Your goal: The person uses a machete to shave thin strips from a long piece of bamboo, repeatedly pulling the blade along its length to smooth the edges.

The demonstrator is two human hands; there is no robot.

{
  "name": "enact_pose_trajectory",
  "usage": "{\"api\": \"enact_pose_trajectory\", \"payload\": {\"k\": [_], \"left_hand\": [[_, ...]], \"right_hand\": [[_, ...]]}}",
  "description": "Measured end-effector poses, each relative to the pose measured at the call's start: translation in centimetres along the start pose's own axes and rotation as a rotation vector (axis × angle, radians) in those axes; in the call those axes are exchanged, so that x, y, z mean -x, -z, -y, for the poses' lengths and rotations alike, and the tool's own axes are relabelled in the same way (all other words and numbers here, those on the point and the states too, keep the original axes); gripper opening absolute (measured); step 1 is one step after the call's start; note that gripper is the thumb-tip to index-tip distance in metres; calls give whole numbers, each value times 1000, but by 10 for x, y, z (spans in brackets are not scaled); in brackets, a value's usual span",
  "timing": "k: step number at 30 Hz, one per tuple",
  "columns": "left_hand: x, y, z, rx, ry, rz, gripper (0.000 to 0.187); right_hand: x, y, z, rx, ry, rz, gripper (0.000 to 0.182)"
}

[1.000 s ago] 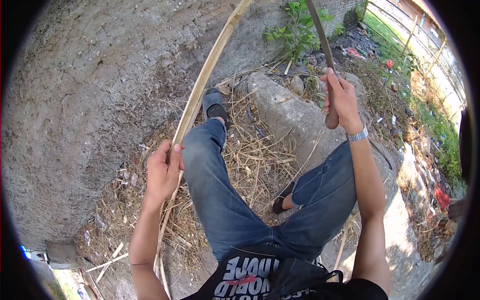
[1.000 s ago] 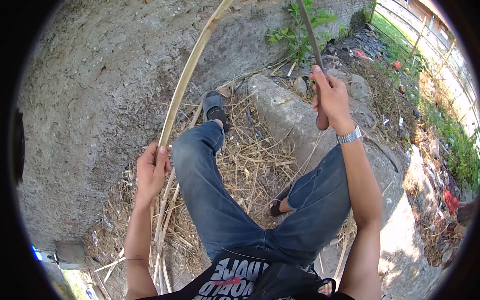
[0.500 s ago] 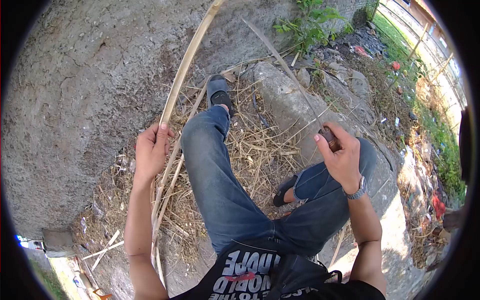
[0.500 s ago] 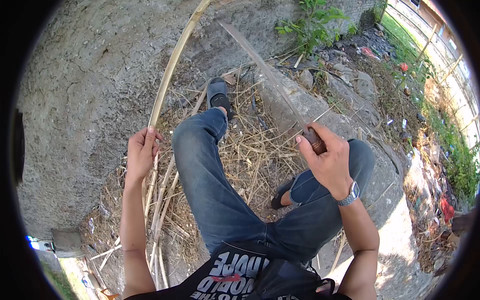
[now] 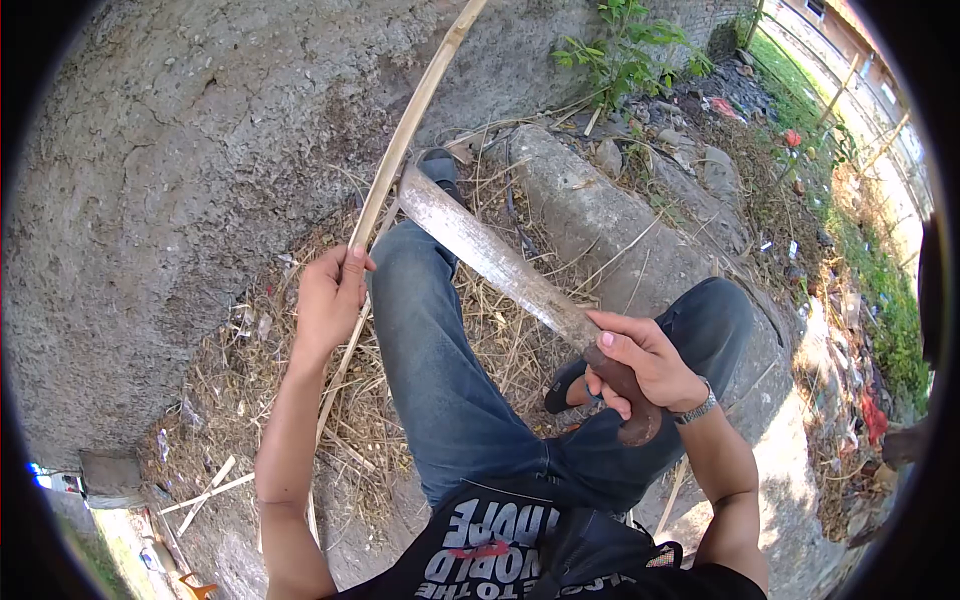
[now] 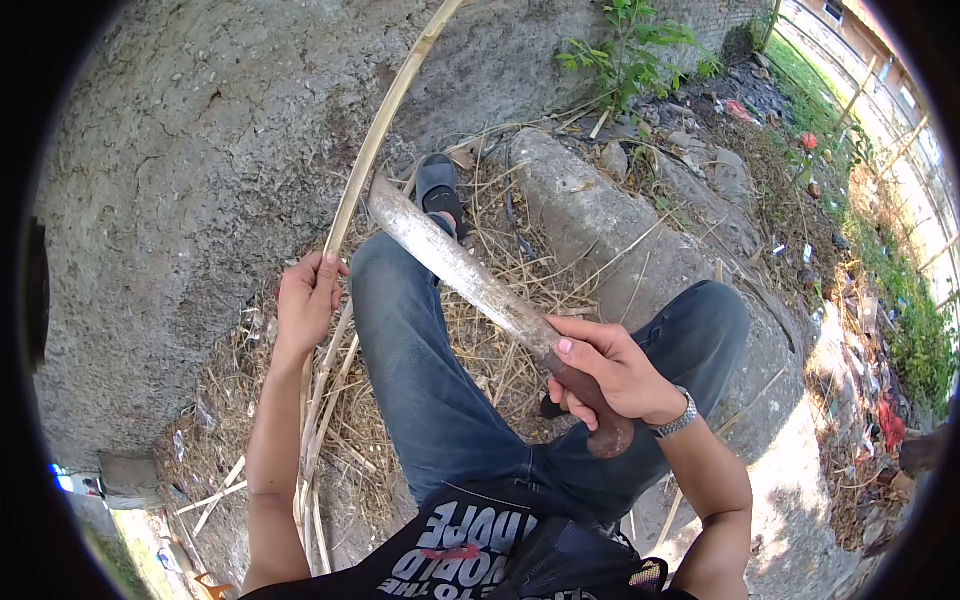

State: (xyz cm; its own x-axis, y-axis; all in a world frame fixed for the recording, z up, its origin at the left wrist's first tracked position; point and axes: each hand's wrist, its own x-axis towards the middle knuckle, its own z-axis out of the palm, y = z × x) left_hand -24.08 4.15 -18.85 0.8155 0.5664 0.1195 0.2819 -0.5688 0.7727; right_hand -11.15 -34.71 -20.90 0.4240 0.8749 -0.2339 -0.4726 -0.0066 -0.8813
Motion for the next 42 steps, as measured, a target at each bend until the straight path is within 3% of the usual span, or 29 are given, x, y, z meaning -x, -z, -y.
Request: {"api": "enact_pose_trajectory", "payload": {"k": [5,13,42], "left_hand": [[1,-3,-1,-14,-34,3,40],[4,-15,-16,73,30,23,39],[4,-35,-30,79,24,18,39]], "right_hand": [[-4,1,-10,-28,-44,25,49],[-4,-14,-27,-100,113,-53,49],[-18,-32,-52,-165,166,-47,50]]}}
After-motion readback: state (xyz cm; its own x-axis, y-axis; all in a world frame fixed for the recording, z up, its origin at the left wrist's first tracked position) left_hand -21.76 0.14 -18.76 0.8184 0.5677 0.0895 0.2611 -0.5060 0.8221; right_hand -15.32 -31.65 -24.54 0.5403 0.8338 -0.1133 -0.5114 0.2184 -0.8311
